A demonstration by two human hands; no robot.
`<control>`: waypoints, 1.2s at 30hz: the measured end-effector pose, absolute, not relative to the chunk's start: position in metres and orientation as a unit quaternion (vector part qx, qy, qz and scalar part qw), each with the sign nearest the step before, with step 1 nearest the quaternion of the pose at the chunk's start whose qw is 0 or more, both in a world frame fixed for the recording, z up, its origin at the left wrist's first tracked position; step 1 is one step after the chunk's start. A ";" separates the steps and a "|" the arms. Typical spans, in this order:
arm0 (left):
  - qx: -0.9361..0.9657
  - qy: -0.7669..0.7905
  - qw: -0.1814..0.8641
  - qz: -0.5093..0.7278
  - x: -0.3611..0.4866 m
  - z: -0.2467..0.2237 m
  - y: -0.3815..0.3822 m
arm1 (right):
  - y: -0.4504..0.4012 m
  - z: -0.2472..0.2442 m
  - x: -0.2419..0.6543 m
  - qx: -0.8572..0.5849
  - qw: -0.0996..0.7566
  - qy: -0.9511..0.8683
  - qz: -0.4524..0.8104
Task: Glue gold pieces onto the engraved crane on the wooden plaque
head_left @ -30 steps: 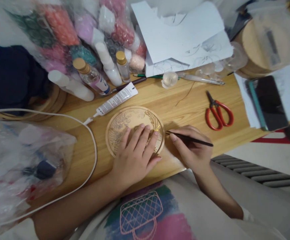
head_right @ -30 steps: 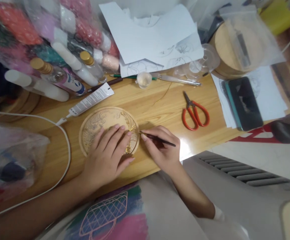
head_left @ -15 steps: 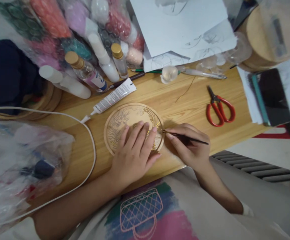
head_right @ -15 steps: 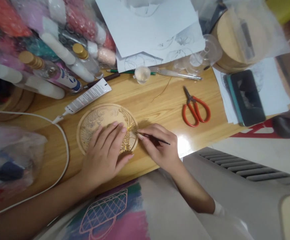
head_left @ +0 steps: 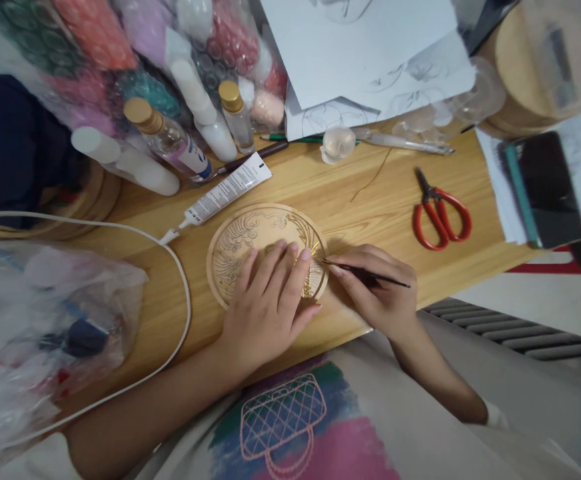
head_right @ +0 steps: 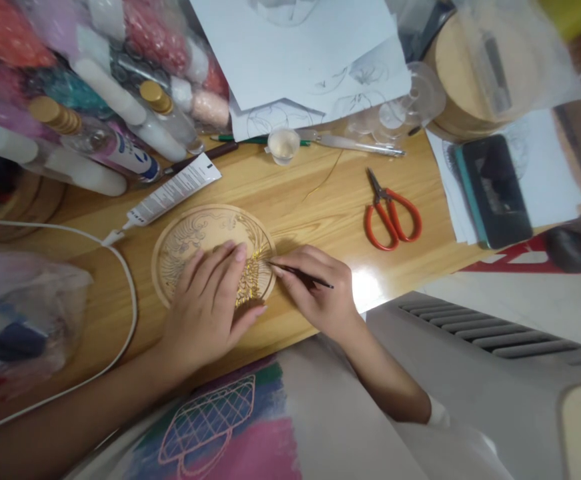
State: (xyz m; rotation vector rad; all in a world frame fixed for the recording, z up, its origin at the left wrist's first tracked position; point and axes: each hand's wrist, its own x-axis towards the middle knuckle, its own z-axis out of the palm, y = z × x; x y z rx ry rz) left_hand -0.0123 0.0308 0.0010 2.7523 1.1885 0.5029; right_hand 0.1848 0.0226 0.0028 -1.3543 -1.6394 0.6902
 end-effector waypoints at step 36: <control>0.915 0.374 0.050 0.141 -0.013 0.005 0.033 | 0.022 0.003 0.185 -0.549 0.440 -0.659 0.266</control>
